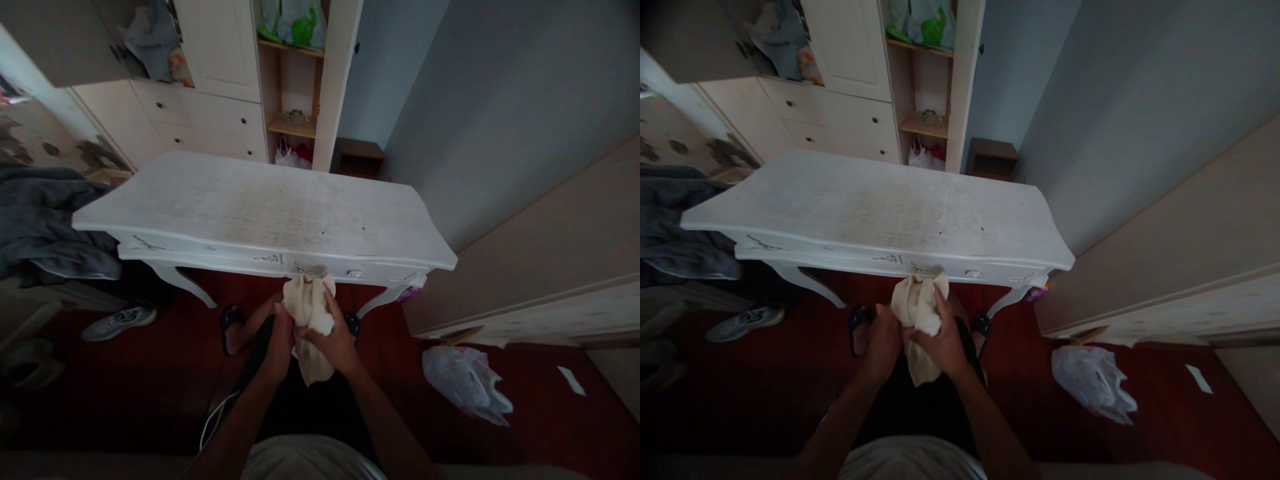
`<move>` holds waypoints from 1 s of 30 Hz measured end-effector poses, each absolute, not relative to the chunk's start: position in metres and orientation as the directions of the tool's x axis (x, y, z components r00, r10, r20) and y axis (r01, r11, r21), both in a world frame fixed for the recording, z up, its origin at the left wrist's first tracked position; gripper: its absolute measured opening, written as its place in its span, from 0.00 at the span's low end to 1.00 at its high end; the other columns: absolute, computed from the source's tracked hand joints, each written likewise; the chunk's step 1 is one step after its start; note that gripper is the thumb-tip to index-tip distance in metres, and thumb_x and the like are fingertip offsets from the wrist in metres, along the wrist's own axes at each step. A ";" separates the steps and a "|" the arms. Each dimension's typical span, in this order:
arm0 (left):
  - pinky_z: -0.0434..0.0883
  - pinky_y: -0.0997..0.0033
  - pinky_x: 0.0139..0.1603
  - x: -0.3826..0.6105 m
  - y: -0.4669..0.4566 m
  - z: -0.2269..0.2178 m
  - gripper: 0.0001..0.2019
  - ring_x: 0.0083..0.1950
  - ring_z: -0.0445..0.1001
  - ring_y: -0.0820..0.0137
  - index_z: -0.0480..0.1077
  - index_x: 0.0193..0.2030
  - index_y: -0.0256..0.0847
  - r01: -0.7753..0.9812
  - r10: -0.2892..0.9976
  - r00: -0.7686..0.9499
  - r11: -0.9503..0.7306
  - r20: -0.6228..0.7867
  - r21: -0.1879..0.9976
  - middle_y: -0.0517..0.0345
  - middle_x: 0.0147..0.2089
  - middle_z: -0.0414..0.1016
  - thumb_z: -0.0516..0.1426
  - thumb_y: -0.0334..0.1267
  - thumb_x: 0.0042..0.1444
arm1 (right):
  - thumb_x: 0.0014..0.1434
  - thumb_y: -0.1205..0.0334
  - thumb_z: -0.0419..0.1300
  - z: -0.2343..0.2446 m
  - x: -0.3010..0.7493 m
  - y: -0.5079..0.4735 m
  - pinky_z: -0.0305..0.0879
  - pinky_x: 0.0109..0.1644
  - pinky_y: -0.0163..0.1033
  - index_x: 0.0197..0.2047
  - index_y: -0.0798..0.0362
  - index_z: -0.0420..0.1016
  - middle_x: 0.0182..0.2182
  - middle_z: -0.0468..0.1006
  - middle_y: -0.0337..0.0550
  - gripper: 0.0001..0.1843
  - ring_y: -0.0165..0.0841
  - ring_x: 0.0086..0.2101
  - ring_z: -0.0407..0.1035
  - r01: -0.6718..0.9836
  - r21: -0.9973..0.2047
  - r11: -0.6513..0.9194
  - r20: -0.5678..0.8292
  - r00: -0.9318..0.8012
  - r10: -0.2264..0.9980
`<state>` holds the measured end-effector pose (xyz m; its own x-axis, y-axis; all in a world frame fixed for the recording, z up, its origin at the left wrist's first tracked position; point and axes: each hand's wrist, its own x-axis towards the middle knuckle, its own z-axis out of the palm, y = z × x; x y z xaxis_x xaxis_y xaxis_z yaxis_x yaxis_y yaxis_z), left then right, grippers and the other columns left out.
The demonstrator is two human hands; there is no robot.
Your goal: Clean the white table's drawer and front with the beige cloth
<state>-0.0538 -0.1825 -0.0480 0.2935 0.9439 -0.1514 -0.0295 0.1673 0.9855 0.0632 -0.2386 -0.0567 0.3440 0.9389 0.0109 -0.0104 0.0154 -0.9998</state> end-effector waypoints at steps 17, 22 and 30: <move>0.64 0.51 0.64 -0.087 0.001 -0.013 0.18 0.63 0.71 0.54 0.74 0.52 0.36 0.655 0.739 0.337 -0.629 0.583 0.419 0.40 0.58 0.76 0.50 0.40 0.62 | 0.54 0.45 0.67 -0.086 0.052 -0.126 0.75 0.52 0.45 0.57 0.53 0.70 0.51 0.81 0.48 0.32 0.38 0.47 0.77 -0.307 -0.930 0.204 -0.098 0.739 0.666; 0.63 0.52 0.64 -0.085 0.007 -0.026 0.16 0.59 0.74 0.55 0.77 0.46 0.39 0.684 0.731 0.268 -0.603 0.627 0.411 0.42 0.54 0.79 0.50 0.41 0.63 | 0.54 0.45 0.66 -0.102 0.108 -0.156 0.75 0.49 0.45 0.55 0.54 0.72 0.50 0.81 0.51 0.30 0.39 0.45 0.77 -0.126 -0.970 0.207 -0.017 0.887 0.462; 0.63 0.51 0.64 -0.086 0.008 -0.027 0.16 0.60 0.75 0.54 0.76 0.46 0.39 0.656 0.717 0.266 -0.625 0.645 0.423 0.42 0.54 0.80 0.50 0.42 0.63 | 0.53 0.49 0.67 -0.087 0.153 -0.187 0.77 0.49 0.45 0.55 0.53 0.72 0.52 0.80 0.52 0.29 0.41 0.46 0.78 -0.077 -0.953 0.293 -0.006 0.971 0.238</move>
<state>-0.0861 0.0083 -0.0274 0.2664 0.7165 0.6447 0.6559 -0.6249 0.4235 0.1527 -0.1870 -0.0868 0.9712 0.2381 -0.0056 -0.0773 0.2926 -0.9531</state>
